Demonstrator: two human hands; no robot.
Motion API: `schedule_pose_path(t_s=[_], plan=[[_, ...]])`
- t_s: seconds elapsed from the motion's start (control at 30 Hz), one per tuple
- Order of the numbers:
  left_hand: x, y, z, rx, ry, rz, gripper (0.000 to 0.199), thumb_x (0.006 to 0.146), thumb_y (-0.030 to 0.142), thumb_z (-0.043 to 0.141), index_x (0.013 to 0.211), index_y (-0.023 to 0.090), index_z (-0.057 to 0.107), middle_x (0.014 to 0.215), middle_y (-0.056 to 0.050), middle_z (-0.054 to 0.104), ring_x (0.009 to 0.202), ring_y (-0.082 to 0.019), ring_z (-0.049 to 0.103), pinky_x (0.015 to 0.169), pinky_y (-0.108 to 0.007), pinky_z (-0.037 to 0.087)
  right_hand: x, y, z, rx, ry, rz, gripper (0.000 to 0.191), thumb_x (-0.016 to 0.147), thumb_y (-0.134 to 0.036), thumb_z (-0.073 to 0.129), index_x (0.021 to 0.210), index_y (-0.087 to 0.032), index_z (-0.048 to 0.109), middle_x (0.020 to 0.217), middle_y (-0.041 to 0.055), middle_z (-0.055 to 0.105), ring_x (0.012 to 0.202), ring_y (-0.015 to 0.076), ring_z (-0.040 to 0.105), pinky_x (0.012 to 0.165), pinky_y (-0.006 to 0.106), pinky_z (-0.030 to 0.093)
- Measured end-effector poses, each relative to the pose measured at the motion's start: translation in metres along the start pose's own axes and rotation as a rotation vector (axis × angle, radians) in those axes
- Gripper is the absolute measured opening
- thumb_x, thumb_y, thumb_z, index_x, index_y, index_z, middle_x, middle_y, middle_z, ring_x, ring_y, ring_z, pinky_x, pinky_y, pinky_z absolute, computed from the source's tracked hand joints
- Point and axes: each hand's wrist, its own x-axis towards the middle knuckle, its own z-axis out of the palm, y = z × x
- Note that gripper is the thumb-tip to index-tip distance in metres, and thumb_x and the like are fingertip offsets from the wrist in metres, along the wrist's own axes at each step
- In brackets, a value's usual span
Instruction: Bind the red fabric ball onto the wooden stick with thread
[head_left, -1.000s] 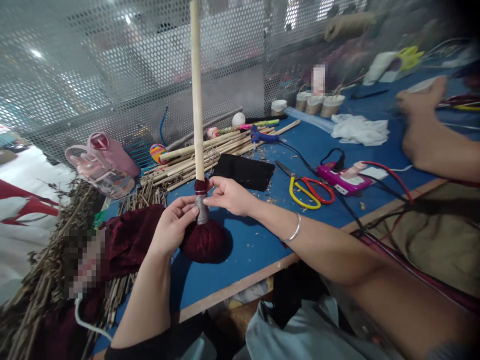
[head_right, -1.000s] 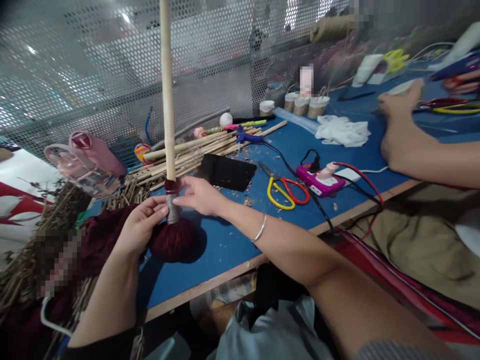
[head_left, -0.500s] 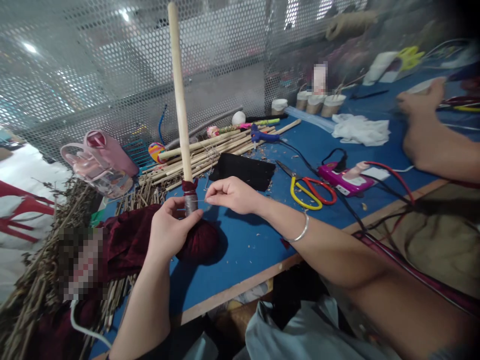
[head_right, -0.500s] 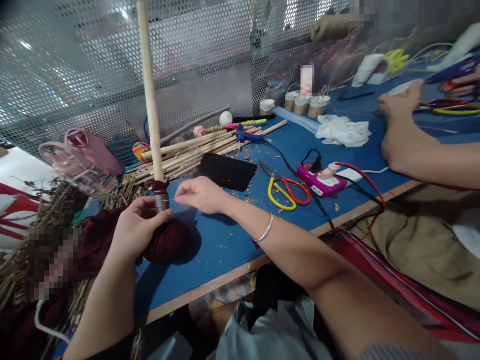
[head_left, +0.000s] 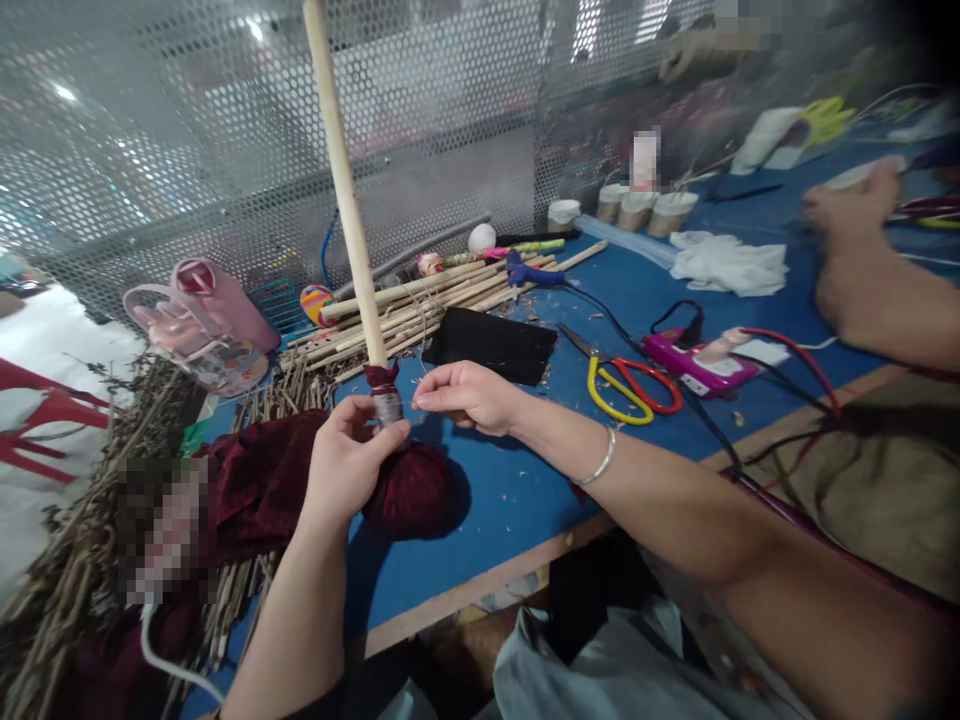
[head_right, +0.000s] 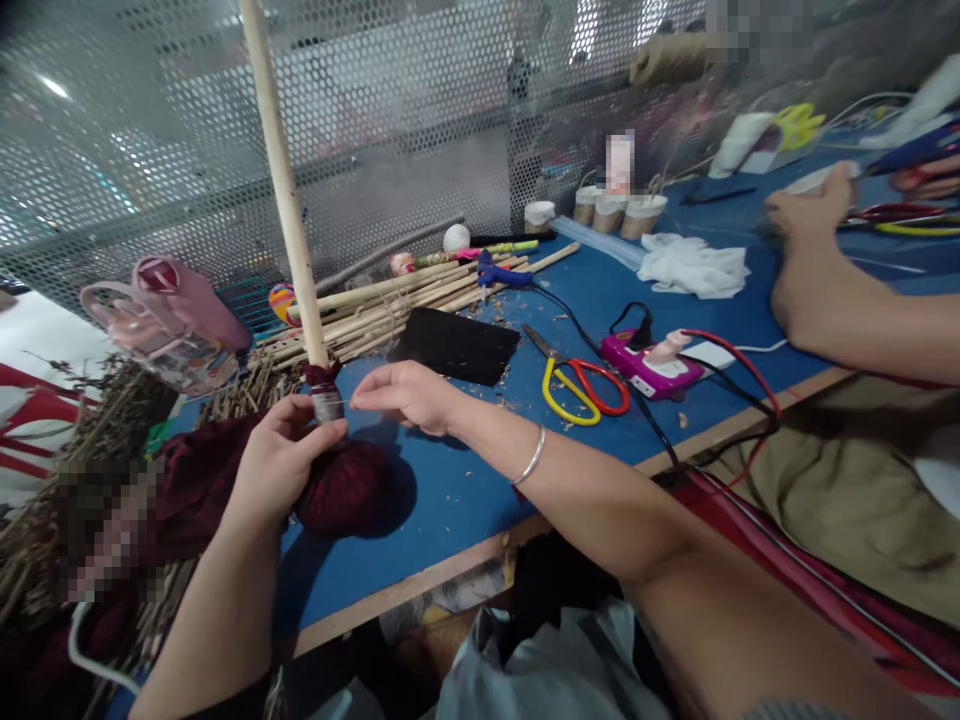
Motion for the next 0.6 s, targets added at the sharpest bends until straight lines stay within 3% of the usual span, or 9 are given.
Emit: schedule_pose_path(t_s=[0.1,0.2,0.3,0.4,0.47,0.6], plan=[[0.000,0.000,0.001,-0.123,-0.086,-0.074,0.036,0.060,0.026,0.078,0.091,0.015,0.062,0.076,0.001,0.067,0.063,-0.010,0.058,0.065,-0.022,0.045,0.001,-0.002,-0.002,-0.112,0.048,-0.045,0.020,0.068,-0.028,0.068,0.072,-0.012,0.058,0.043,-0.0095,0.042,0.032,0.0012,0.028,0.031,0.016,0.016],[0.000,0.000,0.000,-0.233,-0.177,-0.094,0.049,0.062,0.024,0.077,0.107,0.016,0.061,0.084,-0.002,0.070,0.071,-0.014,0.063,0.071,-0.026,0.047,0.000,-0.003,-0.003,-0.083,-0.008,-0.116,0.023,0.069,-0.026,0.069,0.080,-0.013,0.055,0.046,-0.0099,0.045,0.033,0.0005,0.029,0.032,0.015,0.018],[0.000,0.001,-0.002,-0.306,-0.349,-0.092,0.077,0.067,0.022,0.074,0.135,0.021,0.038,0.084,-0.004,0.071,0.075,-0.018,0.066,0.074,-0.031,0.048,-0.001,-0.001,-0.005,-0.031,-0.190,-0.111,0.039,0.070,-0.029,0.070,0.101,-0.013,0.053,0.057,-0.0068,0.055,0.035,0.0003,0.031,0.034,0.015,0.018],[-0.002,0.001,-0.002,-0.300,-0.475,-0.082,0.090,0.071,0.023,0.070,0.144,0.023,0.017,0.084,-0.005,0.071,0.078,-0.020,0.067,0.076,-0.034,0.048,-0.002,0.000,-0.005,-0.041,-0.280,-0.067,0.047,0.070,-0.035,0.069,0.107,-0.011,0.053,0.066,-0.0017,0.059,0.043,0.0033,0.042,0.038,0.016,0.025],[-0.004,0.002,0.001,-0.234,-0.437,-0.056,0.083,0.073,0.026,0.068,0.143,0.021,0.023,0.091,-0.006,0.070,0.085,-0.020,0.066,0.080,-0.034,0.048,-0.002,0.002,-0.003,-0.108,-0.183,-0.123,0.043,0.070,-0.033,0.069,0.103,-0.010,0.055,0.064,-0.0024,0.055,0.048,0.0046,0.044,0.042,0.017,0.030],[-0.009,0.008,0.011,0.185,-0.126,0.060,0.068,0.068,0.032,0.070,0.129,0.018,0.045,0.097,-0.007,0.067,0.088,-0.020,0.063,0.080,-0.033,0.047,-0.001,0.004,0.003,-0.373,0.070,-0.227,0.031,0.073,-0.028,0.066,0.097,-0.009,0.058,0.053,-0.0079,0.038,0.045,0.0029,0.029,0.041,0.017,0.020]])
